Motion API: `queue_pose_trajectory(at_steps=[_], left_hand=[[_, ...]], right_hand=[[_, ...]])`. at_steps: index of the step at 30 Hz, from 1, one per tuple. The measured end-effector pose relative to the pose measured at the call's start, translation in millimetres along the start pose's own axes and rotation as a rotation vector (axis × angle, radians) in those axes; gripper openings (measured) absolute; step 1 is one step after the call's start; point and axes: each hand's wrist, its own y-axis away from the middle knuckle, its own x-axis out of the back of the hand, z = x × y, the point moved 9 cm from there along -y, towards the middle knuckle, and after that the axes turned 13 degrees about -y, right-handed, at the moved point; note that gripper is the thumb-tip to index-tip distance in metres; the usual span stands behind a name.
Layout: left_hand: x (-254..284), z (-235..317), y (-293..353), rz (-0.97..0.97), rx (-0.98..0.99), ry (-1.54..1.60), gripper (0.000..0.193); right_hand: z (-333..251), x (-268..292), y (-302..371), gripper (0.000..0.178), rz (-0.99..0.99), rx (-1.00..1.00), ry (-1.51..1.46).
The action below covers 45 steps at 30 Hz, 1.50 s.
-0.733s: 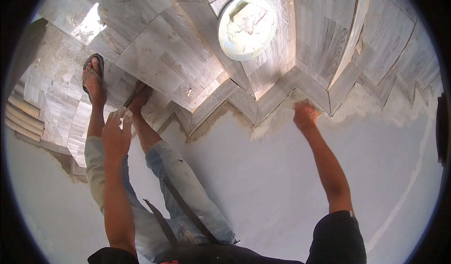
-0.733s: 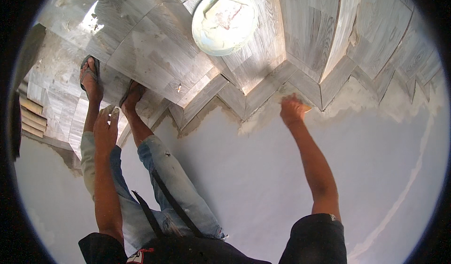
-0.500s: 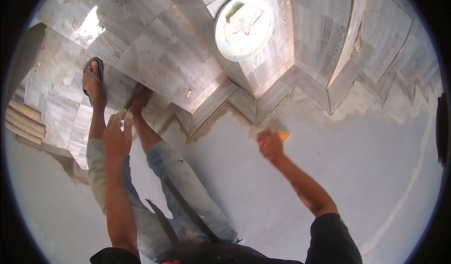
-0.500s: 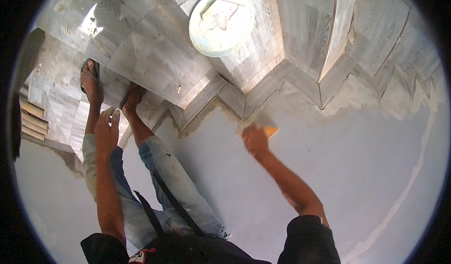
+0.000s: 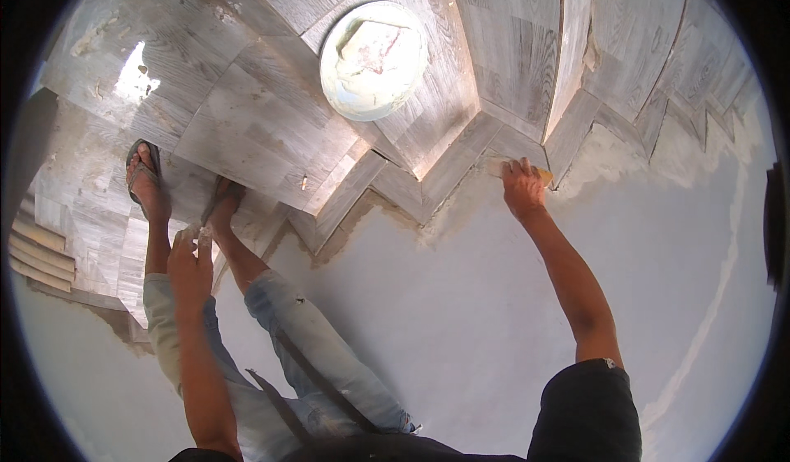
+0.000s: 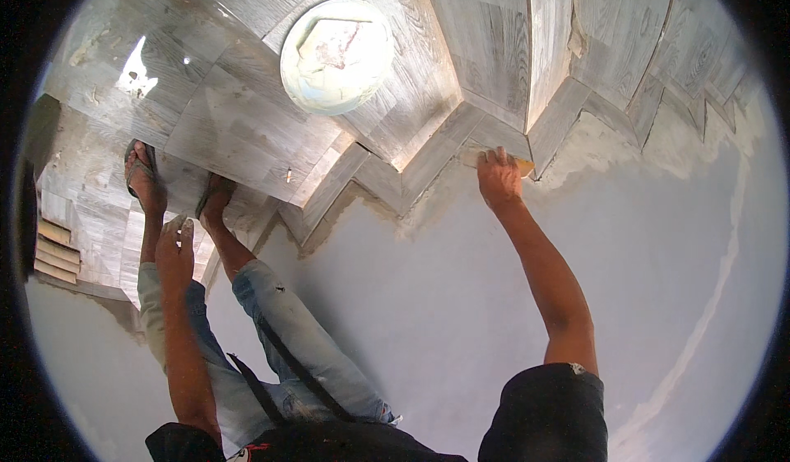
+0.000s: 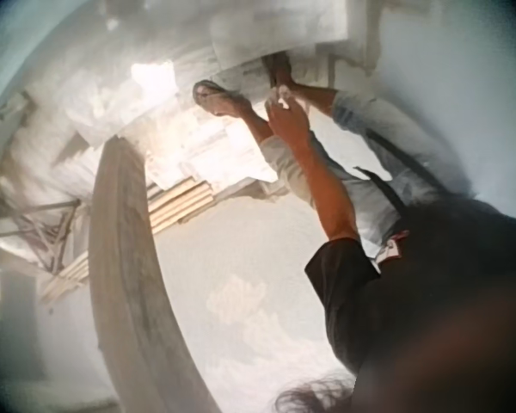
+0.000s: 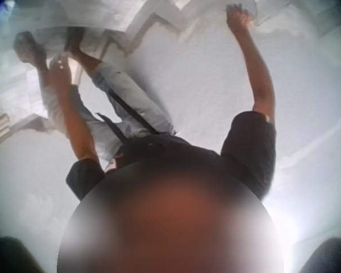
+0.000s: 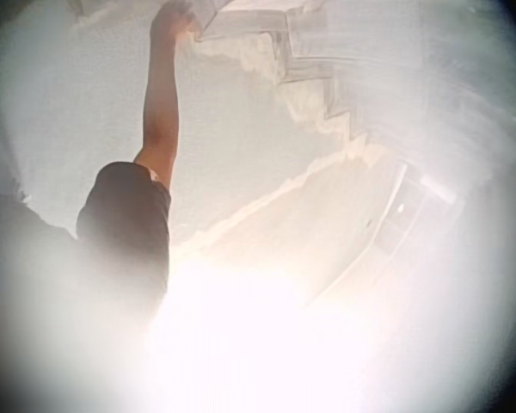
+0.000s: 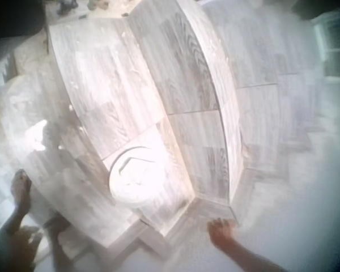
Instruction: The person applies grout to the joints between tiles on a staircase using a small trowel and a bucket. They scoop grout from the bucket, spread it into the gaps, and smooth the surface while moving down the stairs.
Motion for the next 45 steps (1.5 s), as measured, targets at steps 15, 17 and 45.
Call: queue_pose_trajectory(at_steps=[15,17,45], left_hand=[[4,5,-1,-0.059,0.069,-0.014,0.038],[3,2,-3,-0.059,0.059,-0.046,0.038],[13,1,-5,-0.035,0.122,0.048,0.039]], right_hand=[[38,-22,-25,0.018,-0.159,-0.120,0.008],[32,-43,-38,0.017,-0.295,-0.187,-0.015],[-78,-13,55,0.028,-0.196,0.201,-0.252]])
